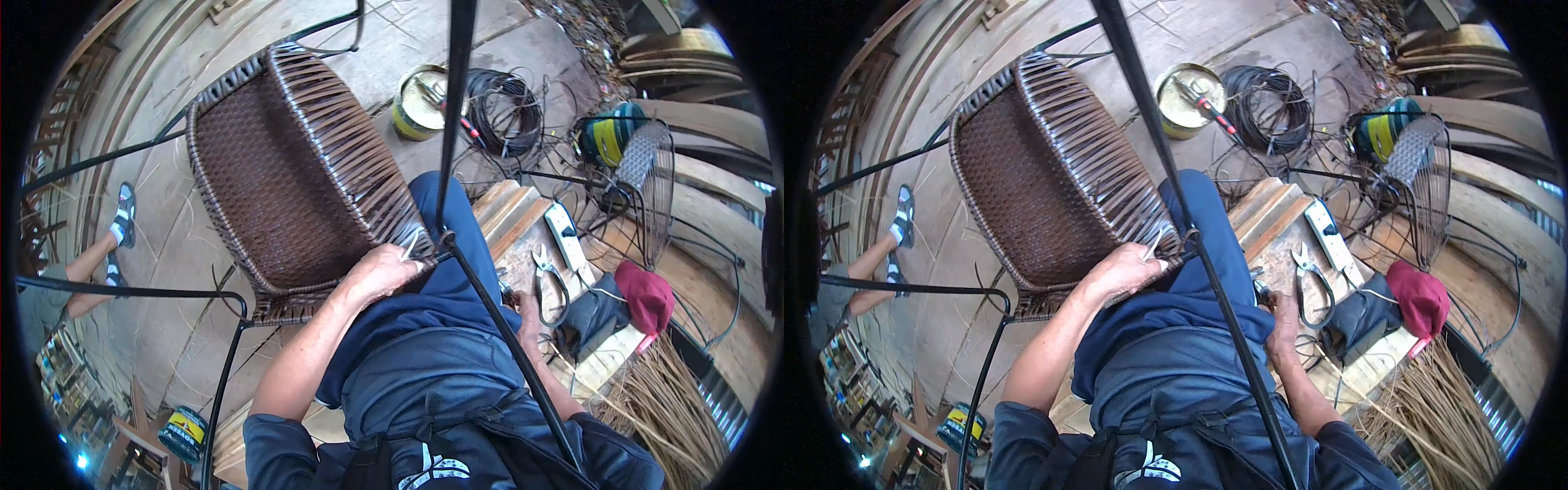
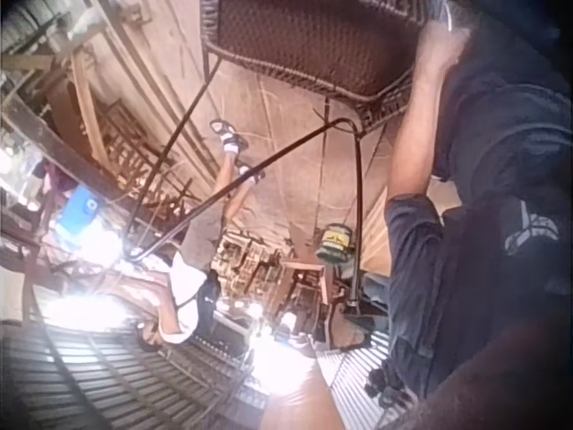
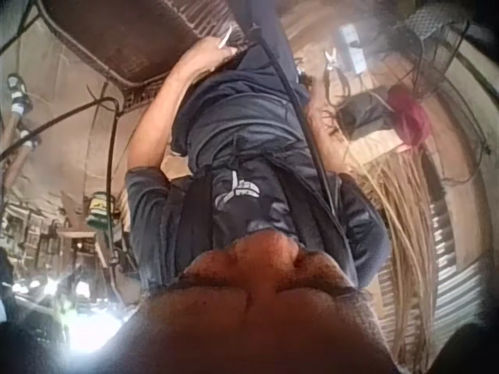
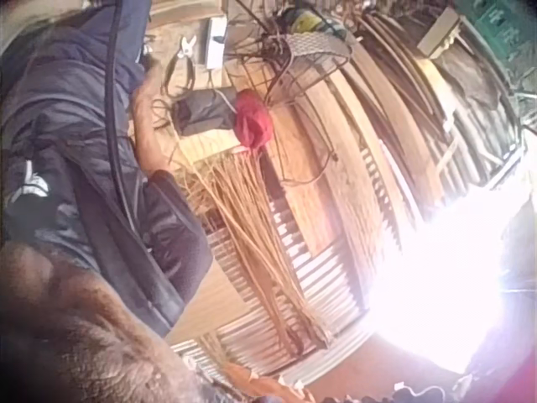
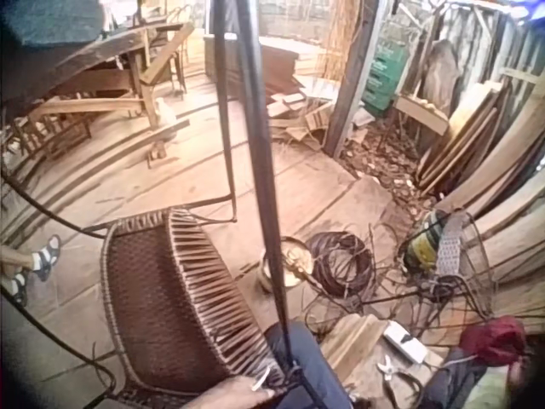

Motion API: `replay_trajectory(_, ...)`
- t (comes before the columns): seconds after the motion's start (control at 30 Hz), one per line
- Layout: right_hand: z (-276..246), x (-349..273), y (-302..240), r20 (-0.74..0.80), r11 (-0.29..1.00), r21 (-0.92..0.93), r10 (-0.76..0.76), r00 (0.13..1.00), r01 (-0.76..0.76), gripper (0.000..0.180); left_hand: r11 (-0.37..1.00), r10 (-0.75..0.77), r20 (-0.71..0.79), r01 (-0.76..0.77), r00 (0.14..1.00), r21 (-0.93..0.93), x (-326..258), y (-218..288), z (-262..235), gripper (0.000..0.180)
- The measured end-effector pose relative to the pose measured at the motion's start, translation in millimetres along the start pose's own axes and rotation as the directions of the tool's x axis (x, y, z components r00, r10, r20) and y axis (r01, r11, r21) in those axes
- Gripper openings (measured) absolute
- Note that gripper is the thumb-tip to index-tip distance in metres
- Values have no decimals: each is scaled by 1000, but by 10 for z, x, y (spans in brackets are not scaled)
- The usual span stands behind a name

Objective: The recorder is weaving and securing rattan material onto a chair frame using a soldering iron to melt and bond the ends.

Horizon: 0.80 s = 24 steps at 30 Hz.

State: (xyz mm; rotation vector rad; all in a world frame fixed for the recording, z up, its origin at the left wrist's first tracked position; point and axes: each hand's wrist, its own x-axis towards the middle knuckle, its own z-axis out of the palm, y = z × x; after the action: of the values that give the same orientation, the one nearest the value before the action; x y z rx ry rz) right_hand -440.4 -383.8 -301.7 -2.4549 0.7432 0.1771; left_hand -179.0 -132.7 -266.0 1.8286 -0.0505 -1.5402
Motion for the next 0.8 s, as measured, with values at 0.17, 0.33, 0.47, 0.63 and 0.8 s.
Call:
replay_trajectory(0.17,-34,196,294,127,991,-37,132,983,-128,36,987,64,-98,-49,993,150,-11,-28,46,29)
replay_trajectory(0.33,-126,253,215,146,940,-333,123,982,-68,27,966,206,-193,-167,959,200,-69,-103,83,29)
replay_trajectory(0.47,-83,261,42,-87,958,-285,-21,996,-4,27,933,284,-296,-191,912,306,-112,-198,133,29)
replay_trajectory(0.63,-46,225,-99,299,972,-205,171,939,-111,27,918,283,-361,-142,889,371,-284,-151,120,33)
replay_trajectory(0.8,-35,211,-161,315,943,-324,187,930,-80,27,862,290,-287,-119,913,493,-178,-16,116,37)
